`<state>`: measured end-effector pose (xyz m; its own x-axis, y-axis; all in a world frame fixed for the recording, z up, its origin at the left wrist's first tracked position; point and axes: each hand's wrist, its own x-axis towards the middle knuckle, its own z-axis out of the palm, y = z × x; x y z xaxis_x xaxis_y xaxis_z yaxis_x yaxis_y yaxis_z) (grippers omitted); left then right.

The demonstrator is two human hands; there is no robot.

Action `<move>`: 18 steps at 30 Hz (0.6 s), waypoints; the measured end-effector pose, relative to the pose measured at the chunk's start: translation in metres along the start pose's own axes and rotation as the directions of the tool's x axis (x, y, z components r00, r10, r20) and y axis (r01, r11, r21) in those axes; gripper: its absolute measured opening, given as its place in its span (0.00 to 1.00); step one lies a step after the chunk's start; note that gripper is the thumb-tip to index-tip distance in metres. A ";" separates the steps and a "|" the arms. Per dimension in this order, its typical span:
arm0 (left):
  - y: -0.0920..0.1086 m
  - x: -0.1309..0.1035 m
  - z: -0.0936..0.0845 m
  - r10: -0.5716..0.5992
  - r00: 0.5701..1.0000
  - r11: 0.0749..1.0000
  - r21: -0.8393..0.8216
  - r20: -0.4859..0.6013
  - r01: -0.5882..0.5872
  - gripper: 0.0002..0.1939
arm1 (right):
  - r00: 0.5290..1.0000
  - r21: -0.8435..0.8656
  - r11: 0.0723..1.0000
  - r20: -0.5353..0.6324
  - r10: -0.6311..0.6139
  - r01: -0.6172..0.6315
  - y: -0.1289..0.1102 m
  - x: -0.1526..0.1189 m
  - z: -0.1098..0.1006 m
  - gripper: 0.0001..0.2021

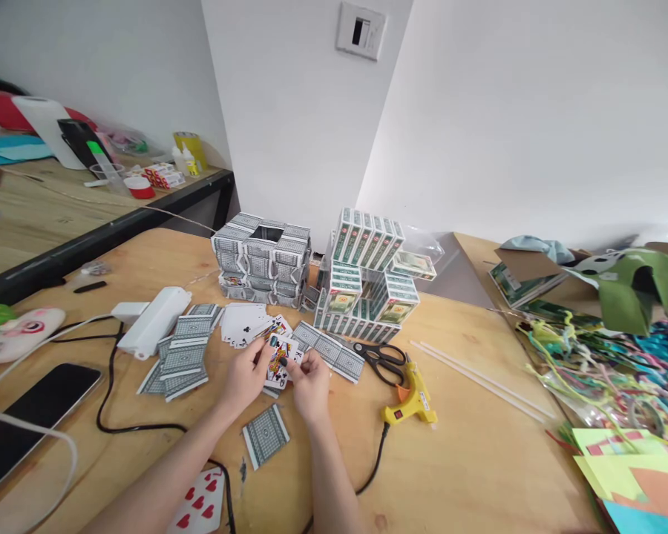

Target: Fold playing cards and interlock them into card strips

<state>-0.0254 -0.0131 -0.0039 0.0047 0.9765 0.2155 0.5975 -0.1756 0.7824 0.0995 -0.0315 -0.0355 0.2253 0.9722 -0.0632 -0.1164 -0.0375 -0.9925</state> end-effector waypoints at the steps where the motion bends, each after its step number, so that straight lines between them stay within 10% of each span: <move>1: 0.001 0.000 0.000 -0.002 1.000 1.000 0.005 0.002 0.002 0.13 | 1.000 0.003 1.000 0.002 0.002 -0.002 0.000 0.000 0.000 0.16; 18: -0.005 -0.002 0.003 -0.027 1.000 0.971 0.237 0.001 0.026 0.23 | 1.000 0.032 0.999 0.020 0.006 -0.007 -0.006 -0.002 0.000 0.16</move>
<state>-0.0259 -0.0134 -0.0094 -0.0104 0.9810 0.1939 0.7703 -0.1158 0.6271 0.0994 -0.0330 -0.0289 0.2048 0.9765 -0.0669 -0.1492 -0.0364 -0.9881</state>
